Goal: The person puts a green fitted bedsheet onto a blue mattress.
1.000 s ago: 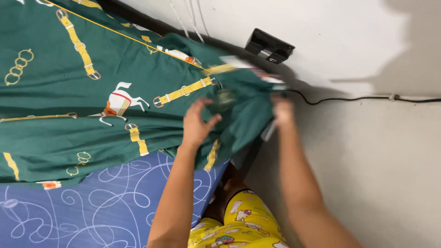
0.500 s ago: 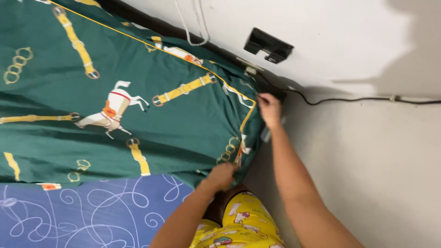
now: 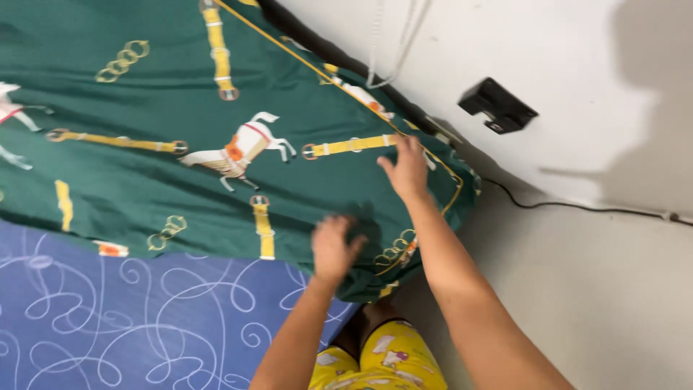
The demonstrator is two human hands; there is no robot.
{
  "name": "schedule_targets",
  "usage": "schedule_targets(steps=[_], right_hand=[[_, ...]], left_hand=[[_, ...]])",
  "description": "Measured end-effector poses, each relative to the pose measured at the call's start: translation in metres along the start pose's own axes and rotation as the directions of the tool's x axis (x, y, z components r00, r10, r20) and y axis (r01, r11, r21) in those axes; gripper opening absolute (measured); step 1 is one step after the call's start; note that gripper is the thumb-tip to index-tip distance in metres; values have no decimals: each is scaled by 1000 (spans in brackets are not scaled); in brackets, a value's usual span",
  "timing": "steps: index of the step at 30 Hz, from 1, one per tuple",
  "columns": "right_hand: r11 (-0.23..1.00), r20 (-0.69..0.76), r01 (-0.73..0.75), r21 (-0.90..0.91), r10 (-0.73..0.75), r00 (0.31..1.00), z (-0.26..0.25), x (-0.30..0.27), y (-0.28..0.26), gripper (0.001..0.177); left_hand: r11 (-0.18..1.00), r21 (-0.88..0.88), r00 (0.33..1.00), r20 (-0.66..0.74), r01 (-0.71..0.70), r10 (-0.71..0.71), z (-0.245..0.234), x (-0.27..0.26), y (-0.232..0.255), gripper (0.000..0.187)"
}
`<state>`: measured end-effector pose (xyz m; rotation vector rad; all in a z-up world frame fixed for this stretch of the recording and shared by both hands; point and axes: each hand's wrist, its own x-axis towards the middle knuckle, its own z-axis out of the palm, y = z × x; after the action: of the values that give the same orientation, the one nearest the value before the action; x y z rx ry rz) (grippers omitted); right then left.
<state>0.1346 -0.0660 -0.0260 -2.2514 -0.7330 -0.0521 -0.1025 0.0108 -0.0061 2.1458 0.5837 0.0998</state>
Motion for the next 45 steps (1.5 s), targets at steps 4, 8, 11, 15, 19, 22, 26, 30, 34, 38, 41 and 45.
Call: schedule_targets(steps=[4,8,11,15,19,22,26,30,34,38,41,45], right_hand=[[988,220,-29,-149,62,974,60,-20,29,24],[971,340,33,-239,51,939,88,-23,76,5],[965,436,-132,-225,221,872,75,9,28,10],[998,160,43,34,-48,986,117,90,3,13],[993,52,94,75,-98,994,182,196,-6,15],[975,189,-149,165,117,975,213,237,-15,18],[997,400,-66,32,48,915,285,248,55,32],[951,528,-306,-44,282,801,291,255,64,23],[980,512,-178,-83,196,836,274,261,81,15],[182,534,-817,547,676,508,219,253,41,18],[787,4,-255,562,305,952,233,213,79,19],[1000,57,11,23,-13,998,212,190,29,25]], left_hand=[[905,392,975,-206,163,-87,-50,12,-58,71],[791,588,986,-118,168,-121,26,-5,-219,5],[916,298,952,-231,267,-202,5,-15,-201,11],[889,78,881,-203,450,-428,-7,-3,-204,11],[813,30,813,-39,582,-581,1,19,-220,10],[740,95,746,-59,666,-664,18,27,-226,15],[667,213,684,-11,714,-729,24,35,-231,15],[735,69,738,-64,675,-672,-101,128,-112,25],[820,-86,749,-362,566,-555,-114,190,-95,58],[764,88,757,-247,639,-605,-46,198,-164,25],[789,51,774,-241,612,-585,-29,194,-174,18],[750,49,744,-188,660,-642,-28,181,-178,22]])
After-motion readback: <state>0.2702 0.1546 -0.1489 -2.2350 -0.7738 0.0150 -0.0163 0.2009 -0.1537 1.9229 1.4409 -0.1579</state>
